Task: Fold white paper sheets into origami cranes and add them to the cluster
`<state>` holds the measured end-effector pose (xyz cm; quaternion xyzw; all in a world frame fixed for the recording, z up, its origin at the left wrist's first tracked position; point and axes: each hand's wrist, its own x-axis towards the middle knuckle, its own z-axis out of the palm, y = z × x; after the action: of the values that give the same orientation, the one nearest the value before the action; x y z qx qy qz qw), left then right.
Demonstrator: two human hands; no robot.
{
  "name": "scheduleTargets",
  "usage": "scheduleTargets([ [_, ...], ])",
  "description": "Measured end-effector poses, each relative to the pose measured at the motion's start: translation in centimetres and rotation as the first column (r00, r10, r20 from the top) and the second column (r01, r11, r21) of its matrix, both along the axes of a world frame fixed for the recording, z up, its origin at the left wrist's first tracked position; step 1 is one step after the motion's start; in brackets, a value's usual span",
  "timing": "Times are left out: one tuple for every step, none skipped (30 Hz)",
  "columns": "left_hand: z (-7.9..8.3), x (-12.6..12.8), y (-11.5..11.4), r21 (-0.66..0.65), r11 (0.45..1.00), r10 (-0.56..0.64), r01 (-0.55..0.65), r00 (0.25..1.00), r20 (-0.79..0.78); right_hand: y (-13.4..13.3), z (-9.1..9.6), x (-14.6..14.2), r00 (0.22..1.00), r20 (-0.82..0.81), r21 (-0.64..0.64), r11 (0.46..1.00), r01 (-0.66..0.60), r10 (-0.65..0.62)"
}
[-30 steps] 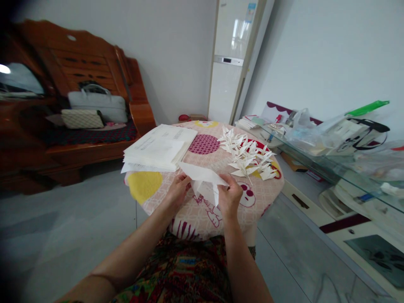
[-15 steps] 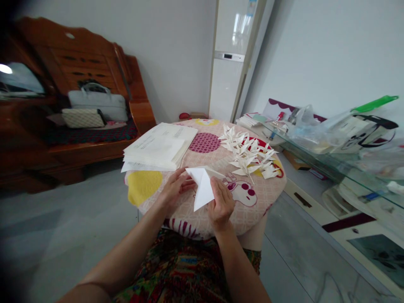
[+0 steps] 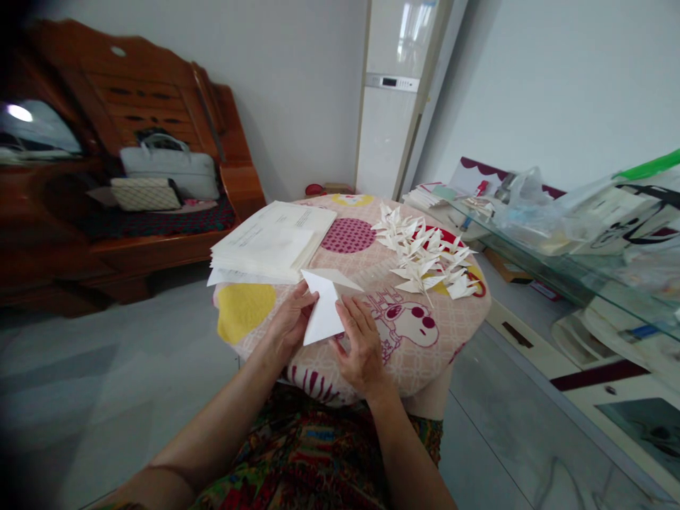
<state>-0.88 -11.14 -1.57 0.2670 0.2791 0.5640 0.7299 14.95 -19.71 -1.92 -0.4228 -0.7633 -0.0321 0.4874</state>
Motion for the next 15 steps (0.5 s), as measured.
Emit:
scheduleTargets([
  [0.0, -0.2, 0.1, -0.008, 1.000, 0.012, -0.012, 1.000, 0.009, -0.2, 0.0, 0.2, 0.998, -0.057, -0.038, 0.999, -0.021, 0.019],
  [0.0, -0.5, 0.2, -0.013, 1.000, 0.018, -0.018, 1.000, 0.017, -0.4, -0.1, 0.5, 0.991, -0.131, -0.075, 0.996, -0.038, 0.028],
  [0.0, -0.7, 0.2, -0.020, 1.000, 0.013, -0.013, 1.000, 0.024, -0.4, -0.2, 0.7, 0.977, -0.214, -0.118, 0.992, -0.052, 0.026],
  [0.1, -0.9, 0.1, -0.031, 1.000, 0.000, 0.001, 1.000, 0.030, -0.4, -0.4, 1.0, 0.953, -0.304, -0.167, 0.984, -0.055, 0.002],
  [0.2, -1.0, 0.0, -0.045, 0.999, -0.017, 0.019, 0.999, 0.034, -0.4, -0.6, 1.2, 0.915, -0.400, -0.222, 0.973, -0.056, -0.039],
  [0.4, -1.0, -0.1, -0.060, 0.998, -0.035, 0.037, 0.999, 0.036, -0.2, -0.8, 1.3, 0.865, -0.495, -0.286, 0.956, -0.070, -0.085],
  [0.6, -1.0, -0.3, -0.074, 0.996, -0.049, 0.052, 0.998, 0.040, 0.0, -1.0, 1.4, 0.803, -0.581, -0.343, 0.935, -0.094, -0.133],
  [0.7, -1.0, -0.5, -0.085, 0.994, -0.059, 0.063, 0.997, 0.044, 0.2, -1.1, 1.3, 0.735, -0.655, -0.389, 0.912, -0.129, -0.176],
  [0.9, -0.8, -0.7, -0.091, 0.993, -0.067, 0.071, 0.996, 0.051, 0.4, -1.2, 1.2, 0.666, -0.716, -0.422, 0.890, -0.172, -0.210],
  [1.1, -0.7, -0.9, -0.090, 0.993, -0.075, 0.081, 0.995, 0.062, 0.6, -1.2, 1.0, 0.602, -0.763, -0.440, 0.871, -0.218, -0.235],
  [1.2, -0.5, -1.1, -0.084, 0.992, -0.088, 0.094, 0.993, 0.074, 0.8, -1.1, 0.9, 0.548, -0.799, -0.446, 0.855, -0.265, -0.247],
  [1.4, -0.3, -1.4, -0.077, 0.991, -0.102, 0.109, 0.991, 0.086, 1.0, -1.0, 0.7, 0.505, -0.827, -0.443, 0.841, -0.311, -0.249],
  [1.5, -0.1, -1.6, -0.069, 0.990, -0.117, 0.124, 0.989, 0.095, 1.1, -0.8, 0.5, 0.469, -0.848, -0.437, 0.827, -0.354, -0.247],
  [1.7, 0.1, -1.8, -0.063, 0.988, -0.132, 0.139, 0.986, 0.100, 1.1, -0.7, 0.4, 0.439, -0.864, -0.430, 0.815, -0.389, -0.246],
  [1.8, 0.2, -1.9, -0.058, 0.987, -0.146, 0.153, 0.984, 0.102, 1.2, -0.5, 0.4, 0.414, -0.877, -0.421, 0.805, -0.418, -0.244],
])
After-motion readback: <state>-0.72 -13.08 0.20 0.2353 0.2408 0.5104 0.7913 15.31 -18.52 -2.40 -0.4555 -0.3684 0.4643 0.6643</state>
